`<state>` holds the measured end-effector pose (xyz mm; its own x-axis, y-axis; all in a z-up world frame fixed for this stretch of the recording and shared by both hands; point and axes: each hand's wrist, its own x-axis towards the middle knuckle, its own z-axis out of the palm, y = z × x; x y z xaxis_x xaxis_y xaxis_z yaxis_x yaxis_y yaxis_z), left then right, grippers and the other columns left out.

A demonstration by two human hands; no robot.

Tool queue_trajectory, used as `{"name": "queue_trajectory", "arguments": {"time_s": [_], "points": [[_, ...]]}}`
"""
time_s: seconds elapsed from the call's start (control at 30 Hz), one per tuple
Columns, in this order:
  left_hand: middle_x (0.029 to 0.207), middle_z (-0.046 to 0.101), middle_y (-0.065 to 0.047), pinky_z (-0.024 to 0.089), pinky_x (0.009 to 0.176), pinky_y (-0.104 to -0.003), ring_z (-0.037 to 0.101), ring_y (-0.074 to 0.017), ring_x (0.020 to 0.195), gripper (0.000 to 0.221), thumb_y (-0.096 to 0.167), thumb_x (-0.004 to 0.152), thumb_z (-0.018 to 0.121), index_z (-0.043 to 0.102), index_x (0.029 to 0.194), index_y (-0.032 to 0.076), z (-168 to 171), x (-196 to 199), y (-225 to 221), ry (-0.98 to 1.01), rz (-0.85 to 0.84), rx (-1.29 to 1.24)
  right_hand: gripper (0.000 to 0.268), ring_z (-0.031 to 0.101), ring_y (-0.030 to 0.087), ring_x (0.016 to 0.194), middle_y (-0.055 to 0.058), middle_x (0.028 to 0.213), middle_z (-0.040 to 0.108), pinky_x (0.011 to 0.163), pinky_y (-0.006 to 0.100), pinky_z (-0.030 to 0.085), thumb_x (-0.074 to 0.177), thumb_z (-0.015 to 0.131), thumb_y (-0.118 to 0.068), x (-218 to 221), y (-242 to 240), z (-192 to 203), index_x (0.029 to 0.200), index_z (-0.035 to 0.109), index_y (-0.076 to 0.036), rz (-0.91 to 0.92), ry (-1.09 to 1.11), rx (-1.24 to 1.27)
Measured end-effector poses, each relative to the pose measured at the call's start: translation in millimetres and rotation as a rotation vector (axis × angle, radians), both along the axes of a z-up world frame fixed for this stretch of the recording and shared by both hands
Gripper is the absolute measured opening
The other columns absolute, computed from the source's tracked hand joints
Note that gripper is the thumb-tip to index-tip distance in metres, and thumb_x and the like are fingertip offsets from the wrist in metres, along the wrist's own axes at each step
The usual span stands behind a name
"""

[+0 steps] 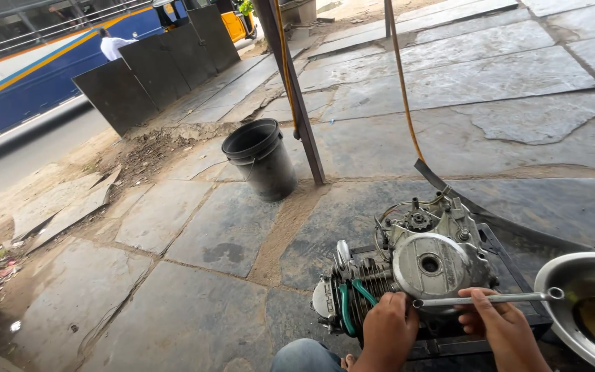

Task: The person is repairing and assembling a motorcycle engine using various hand tools.

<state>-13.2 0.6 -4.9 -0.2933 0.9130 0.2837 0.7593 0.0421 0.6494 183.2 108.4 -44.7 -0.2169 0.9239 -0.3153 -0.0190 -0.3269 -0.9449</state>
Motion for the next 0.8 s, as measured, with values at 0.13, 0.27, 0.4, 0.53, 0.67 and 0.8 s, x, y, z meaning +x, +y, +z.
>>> {"name": "queue_trajectory", "arguments": {"time_s": [0.13,0.27,0.4,0.53,0.67,0.8], "points": [[0.098,0.067,-0.017,0.055,0.070,-0.046,0.070,-0.0361,0.083,0.024,0.023,0.096,0.070,0.065,0.104,0.000,-5,-1,3,0.022,-0.019,0.013,0.040,0.065,0.019,0.079,0.013,0.092,0.067,0.069,0.036,0.055,0.108,0.049,-0.034,-6,-1,-2,0.119,0.070,-0.002,-0.010,0.058,-0.046],[0.098,0.067,-0.016,0.054,0.069,-0.047,0.069,-0.0371,0.083,0.023,0.020,0.094,0.070,0.064,0.105,0.001,-15,2,8,0.013,-0.028,-0.014,0.040,0.060,0.016,0.075,0.010,0.093,0.067,0.067,0.035,0.053,0.108,0.048,-0.037,-10,-7,8,0.123,0.069,-0.006,-0.049,0.216,-0.143],[0.099,0.065,-0.017,0.054,0.069,-0.048,0.069,-0.0376,0.083,0.031,0.032,0.096,0.069,0.062,0.101,0.002,-20,2,10,0.031,0.030,-0.087,0.039,0.059,0.015,0.073,0.009,0.095,0.071,0.066,0.033,0.052,0.106,0.047,-0.035,-16,-17,24,0.123,0.069,-0.007,-0.035,0.260,-0.088],[0.100,0.067,-0.017,0.054,0.070,-0.048,0.069,-0.0390,0.083,0.035,0.032,0.089,0.069,0.062,0.107,0.002,-11,6,13,-0.027,0.103,-0.130,0.037,0.066,0.016,0.072,0.011,0.093,0.073,0.066,0.031,0.054,0.104,0.050,-0.031,-14,-23,23,0.119,0.071,-0.005,0.027,0.047,0.096],[0.094,0.070,-0.016,0.052,0.077,-0.049,0.069,-0.0376,0.083,0.034,0.032,0.084,0.074,0.065,0.096,0.002,-17,8,8,-0.067,0.172,-0.026,0.035,0.072,0.015,0.073,0.010,0.091,0.073,0.065,0.029,0.058,0.101,0.053,-0.031,-11,-37,12,0.114,0.074,-0.006,0.170,-0.142,0.360],[0.091,0.068,-0.016,0.051,0.074,-0.050,0.068,-0.0390,0.082,0.030,0.029,0.085,0.075,0.063,0.092,0.001,-7,11,7,-0.084,0.134,-0.012,0.034,0.076,0.014,0.073,0.008,0.092,0.073,0.064,0.029,0.062,0.097,0.055,-0.031,-10,-41,9,0.111,0.074,-0.006,0.252,-0.143,0.561]]}}
